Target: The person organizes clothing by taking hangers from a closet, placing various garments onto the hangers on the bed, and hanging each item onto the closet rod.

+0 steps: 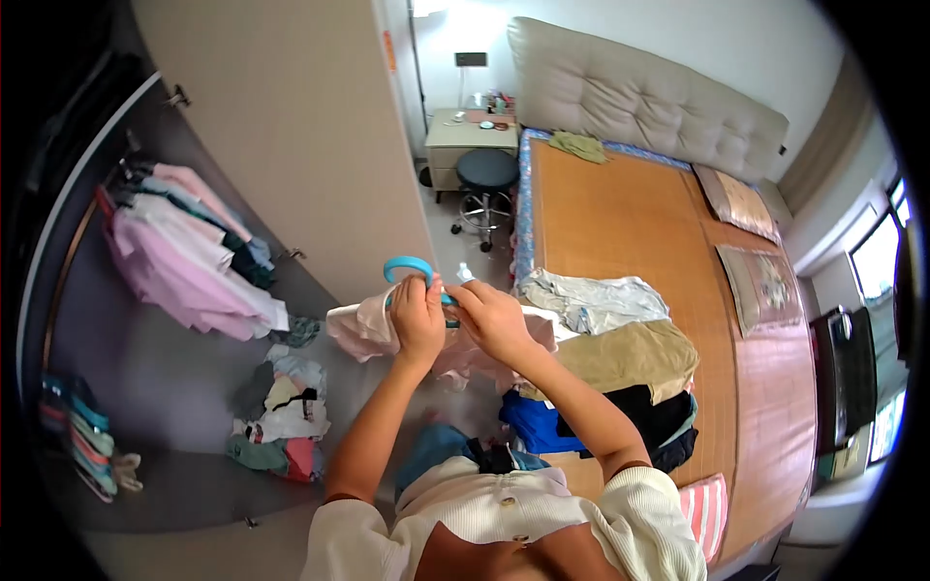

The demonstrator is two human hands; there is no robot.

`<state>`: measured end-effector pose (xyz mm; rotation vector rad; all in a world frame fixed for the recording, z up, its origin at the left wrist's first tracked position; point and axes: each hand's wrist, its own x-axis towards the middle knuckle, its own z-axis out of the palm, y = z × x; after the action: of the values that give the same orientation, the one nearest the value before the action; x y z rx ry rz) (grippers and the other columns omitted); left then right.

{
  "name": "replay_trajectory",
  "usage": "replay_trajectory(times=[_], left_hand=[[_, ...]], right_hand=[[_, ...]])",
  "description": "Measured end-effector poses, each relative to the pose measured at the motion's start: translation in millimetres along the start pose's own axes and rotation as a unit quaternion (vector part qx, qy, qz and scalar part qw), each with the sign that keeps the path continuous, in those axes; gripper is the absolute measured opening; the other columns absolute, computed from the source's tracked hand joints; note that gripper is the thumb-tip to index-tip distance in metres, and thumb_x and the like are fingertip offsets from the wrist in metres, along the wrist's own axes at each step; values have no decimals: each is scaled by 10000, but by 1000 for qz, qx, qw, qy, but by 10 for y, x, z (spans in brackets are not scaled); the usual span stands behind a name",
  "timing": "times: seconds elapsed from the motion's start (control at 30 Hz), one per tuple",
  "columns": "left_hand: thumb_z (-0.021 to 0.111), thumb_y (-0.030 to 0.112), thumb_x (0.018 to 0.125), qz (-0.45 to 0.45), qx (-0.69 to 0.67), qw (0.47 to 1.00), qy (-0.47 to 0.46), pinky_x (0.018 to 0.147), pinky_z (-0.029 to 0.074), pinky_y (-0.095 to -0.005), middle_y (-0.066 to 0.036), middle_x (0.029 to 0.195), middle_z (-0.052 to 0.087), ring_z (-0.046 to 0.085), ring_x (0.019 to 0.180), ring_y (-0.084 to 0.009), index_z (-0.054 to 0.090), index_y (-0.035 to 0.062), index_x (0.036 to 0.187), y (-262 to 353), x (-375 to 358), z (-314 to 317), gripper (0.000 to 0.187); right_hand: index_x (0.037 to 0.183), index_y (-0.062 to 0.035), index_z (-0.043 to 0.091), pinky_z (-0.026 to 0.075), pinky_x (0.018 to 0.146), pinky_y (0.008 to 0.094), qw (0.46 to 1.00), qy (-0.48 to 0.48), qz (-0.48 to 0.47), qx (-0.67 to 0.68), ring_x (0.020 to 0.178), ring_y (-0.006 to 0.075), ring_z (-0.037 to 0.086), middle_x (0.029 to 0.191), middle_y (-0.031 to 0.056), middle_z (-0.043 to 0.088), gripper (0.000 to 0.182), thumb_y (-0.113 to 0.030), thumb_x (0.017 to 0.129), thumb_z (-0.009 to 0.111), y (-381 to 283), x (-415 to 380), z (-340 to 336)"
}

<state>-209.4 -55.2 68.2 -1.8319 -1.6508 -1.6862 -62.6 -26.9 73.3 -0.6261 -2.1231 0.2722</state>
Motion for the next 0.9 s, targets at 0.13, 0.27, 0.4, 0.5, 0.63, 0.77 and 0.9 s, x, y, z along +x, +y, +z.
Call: replay_trajectory(times=[0.13, 0.27, 0.4, 0.5, 0.63, 0.77, 0.9], left_hand=[[558, 211, 959, 8, 71, 997, 41, 655, 410, -461, -168, 780, 580, 549, 735, -380, 545, 14, 834, -91, 55, -464, 234], [557, 200, 954, -17, 120, 989, 82, 663, 416, -457, -182, 808, 588, 554, 760, -393, 577, 5, 864, -364, 120, -985, 215], [540, 136, 952, -71, 146, 978, 131, 679, 428, -465, -189, 817, 585, 558, 779, -407, 587, -9, 899, -635, 263, -1579, 161], [532, 136, 962, -82, 153, 973, 153, 688, 435, -453, -190, 835, 602, 564, 784, -398, 599, -20, 934, -875, 353, -1967, 172], [528, 145, 969, -92, 158, 966, 181, 712, 442, -440, -187, 857, 620, 578, 801, -378, 615, -22, 970, -1176, 451, -2367, 188], [517, 161, 975, -120, 161, 957, 208, 718, 441, -438, -179, 848, 626, 580, 798, -364, 623, -14, 971, -1450, 559, -2760, 205], [502, 183, 978, -141, 184, 949, 214, 819, 436, -434, -191, 952, 631, 577, 904, -373, 608, -18, 1069, -1717, 711, -3223, 245]], right_hand=[[1194, -66, 578, 486, 660, 400, 998, -45, -34, 16, 769, 303, 605, 871, 109, 596, 389, -214, 846, 671, -334, 212, 166], [1228, -46, 555, 490, 707, 413, 996, -49, -68, 33, 823, 315, 606, 935, 125, 601, 414, -297, 903, 601, -531, 391, 359], [1216, -39, 558, 491, 711, 419, 993, -92, -71, 19, 830, 319, 604, 905, 121, 603, 375, -223, 895, 621, -601, 497, 626], [1176, -51, 591, 496, 669, 419, 993, -86, -56, 65, 787, 328, 603, 855, 123, 598, 317, -187, 892, 630, -738, 610, 855], [1115, -64, 637, 501, 654, 433, 986, -89, -55, 134, 754, 331, 621, 828, 121, 635, 258, -223, 912, 627, -1084, 790, 1196], [1078, -71, 657, 492, 603, 426, 979, -108, -46, 167, 682, 325, 630, 757, 137, 647, 252, -262, 916, 633, -1421, 1025, 1564], [1049, -78, 659, 481, 569, 418, 981, -93, -46, 163, 636, 325, 620, 723, 141, 637, 229, -264, 918, 632, -1761, 1291, 2004]])
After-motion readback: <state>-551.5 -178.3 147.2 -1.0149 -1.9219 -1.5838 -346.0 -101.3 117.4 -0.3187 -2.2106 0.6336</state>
